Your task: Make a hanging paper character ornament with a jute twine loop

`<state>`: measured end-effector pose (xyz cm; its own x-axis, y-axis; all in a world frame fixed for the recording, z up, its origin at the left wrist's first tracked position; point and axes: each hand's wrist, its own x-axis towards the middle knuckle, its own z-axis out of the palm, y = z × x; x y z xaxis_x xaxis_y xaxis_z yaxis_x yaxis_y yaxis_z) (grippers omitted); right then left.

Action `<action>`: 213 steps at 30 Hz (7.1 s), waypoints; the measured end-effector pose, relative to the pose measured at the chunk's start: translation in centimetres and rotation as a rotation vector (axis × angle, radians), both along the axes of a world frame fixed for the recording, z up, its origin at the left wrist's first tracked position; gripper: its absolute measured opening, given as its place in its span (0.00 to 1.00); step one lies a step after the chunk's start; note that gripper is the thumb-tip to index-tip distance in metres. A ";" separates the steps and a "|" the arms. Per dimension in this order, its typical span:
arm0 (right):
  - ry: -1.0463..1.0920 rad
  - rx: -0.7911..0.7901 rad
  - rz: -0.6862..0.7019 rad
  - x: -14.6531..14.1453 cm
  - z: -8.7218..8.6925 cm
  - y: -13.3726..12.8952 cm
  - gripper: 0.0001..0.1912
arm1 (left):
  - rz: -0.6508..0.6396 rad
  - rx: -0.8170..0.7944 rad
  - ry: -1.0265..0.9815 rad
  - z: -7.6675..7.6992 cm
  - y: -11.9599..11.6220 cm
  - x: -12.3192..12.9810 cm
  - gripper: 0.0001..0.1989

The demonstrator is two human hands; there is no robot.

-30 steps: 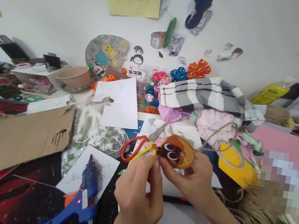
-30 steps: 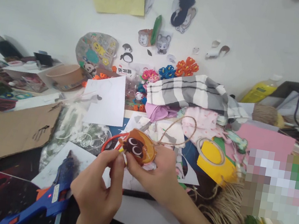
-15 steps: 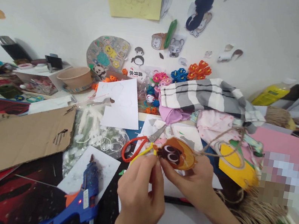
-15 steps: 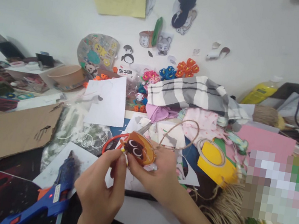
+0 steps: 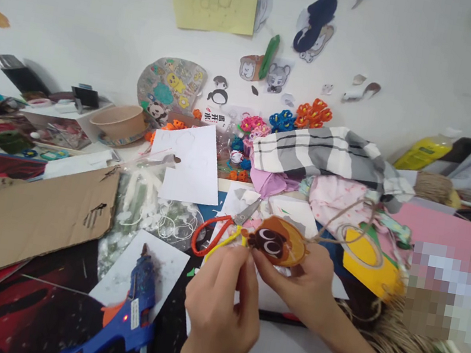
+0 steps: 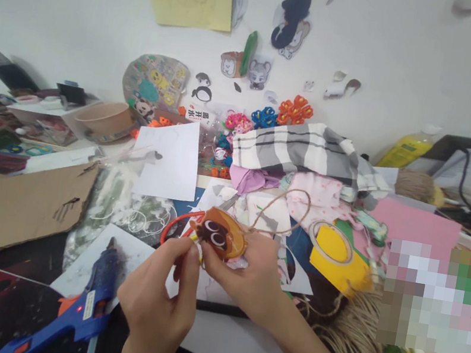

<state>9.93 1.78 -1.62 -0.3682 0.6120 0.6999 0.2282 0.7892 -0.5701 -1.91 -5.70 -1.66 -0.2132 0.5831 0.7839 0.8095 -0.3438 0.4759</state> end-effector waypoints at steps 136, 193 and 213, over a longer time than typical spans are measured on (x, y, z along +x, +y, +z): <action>0.051 -0.057 0.077 -0.1 0.8 -0.6 0.09 | -0.001 0.024 0.001 0.2 -0.1 0.1 0.08; 0.053 -0.012 0.079 0.0 0.5 -0.4 0.11 | -0.008 0.021 0.010 0.2 0.0 0.1 0.08; 0.101 0.044 0.015 0.0 0.2 -0.2 0.08 | -0.016 0.047 -0.010 0.3 -0.2 0.0 0.08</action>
